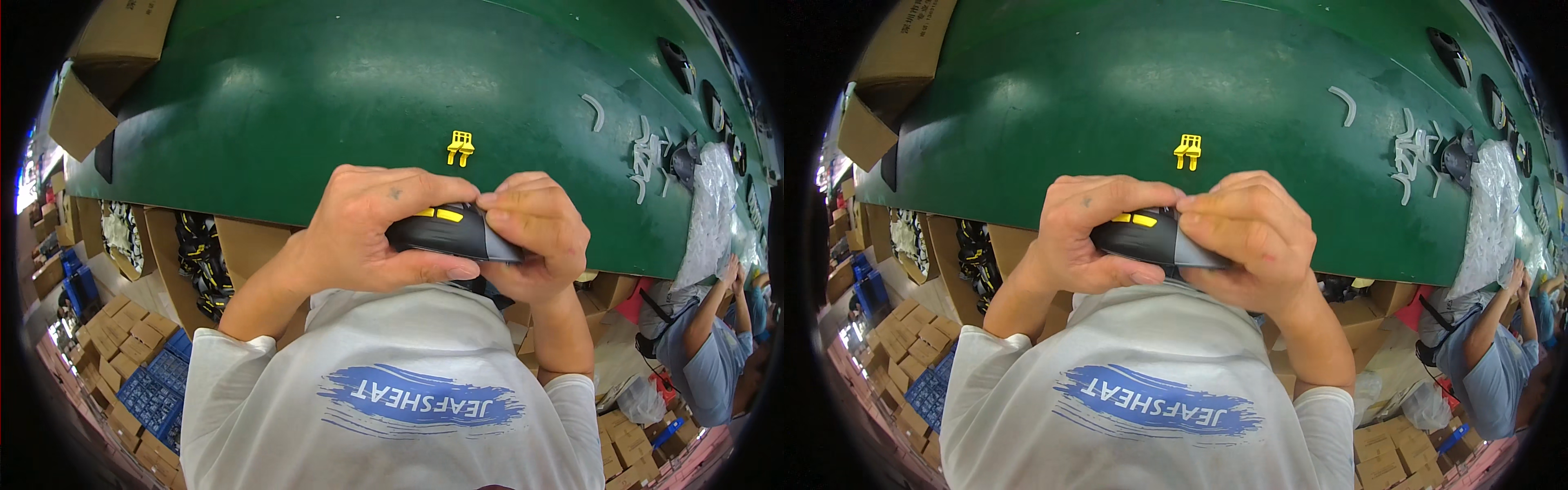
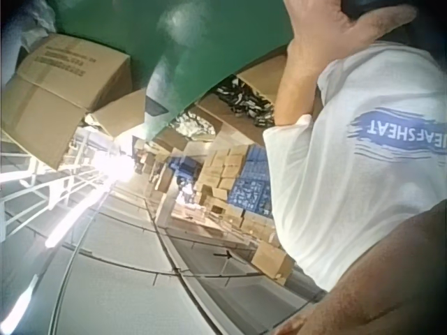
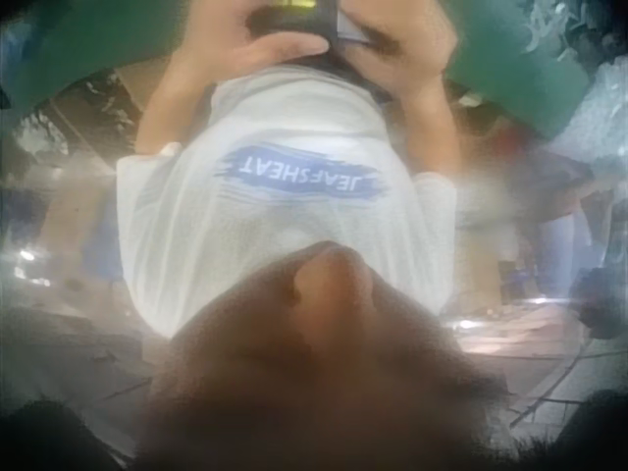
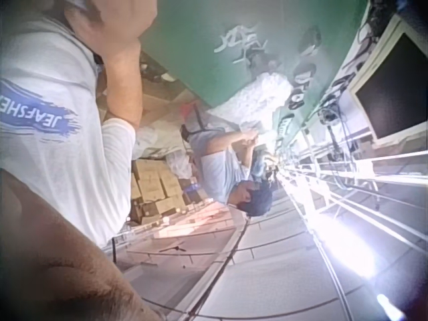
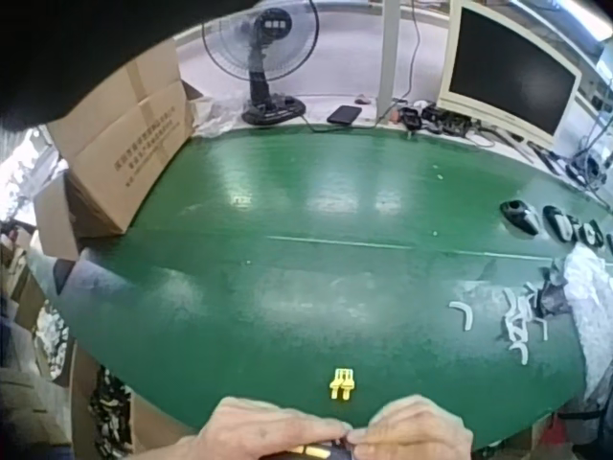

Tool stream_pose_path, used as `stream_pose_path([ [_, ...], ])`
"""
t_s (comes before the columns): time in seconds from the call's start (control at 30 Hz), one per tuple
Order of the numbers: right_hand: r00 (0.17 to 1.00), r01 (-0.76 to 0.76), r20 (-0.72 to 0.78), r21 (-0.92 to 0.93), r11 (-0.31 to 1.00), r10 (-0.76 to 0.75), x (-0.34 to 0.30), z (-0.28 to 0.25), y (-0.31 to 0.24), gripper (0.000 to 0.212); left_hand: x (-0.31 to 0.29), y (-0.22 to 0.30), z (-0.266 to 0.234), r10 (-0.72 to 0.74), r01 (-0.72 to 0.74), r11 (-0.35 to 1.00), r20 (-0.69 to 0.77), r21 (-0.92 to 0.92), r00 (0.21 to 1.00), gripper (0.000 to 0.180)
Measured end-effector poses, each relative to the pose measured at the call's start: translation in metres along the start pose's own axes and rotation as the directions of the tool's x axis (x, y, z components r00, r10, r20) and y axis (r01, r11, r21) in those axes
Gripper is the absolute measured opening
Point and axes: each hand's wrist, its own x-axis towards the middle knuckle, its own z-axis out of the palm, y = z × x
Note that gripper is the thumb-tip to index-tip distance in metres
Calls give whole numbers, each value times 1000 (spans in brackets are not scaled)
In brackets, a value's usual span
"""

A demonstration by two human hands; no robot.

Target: The person assembles computer mice by hand, fitting internal components and plastic parts into mouse shells on a production line.

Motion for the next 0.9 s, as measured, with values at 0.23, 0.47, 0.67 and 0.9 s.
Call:
stream_pose_path([
  [0.23, 997, 49, 65, -91, 995, -43, 1, -1, -6, 46, -9, 3, 13, -207, 204, 955, 11, -217, 978, 45],
  [0.47, 989, 137, 82, -170, 976, -125, 9, -9, 0, 44, -5, -2, 19, -265, 252, 896, 15, -367, 964, 48],
  [0.67, 934, -329, 185, 111, 938, 306, 29, -26, -4, 59, 9, 1, 12, -263, 251, 878, 28, -407, 964, 64],
  [0.9, 934, -137, 348, 154, 978, 76, 30, -46, 13, 72, 8, -6, 0, -491, 680, 23, 585, -733, 646, 64],
])
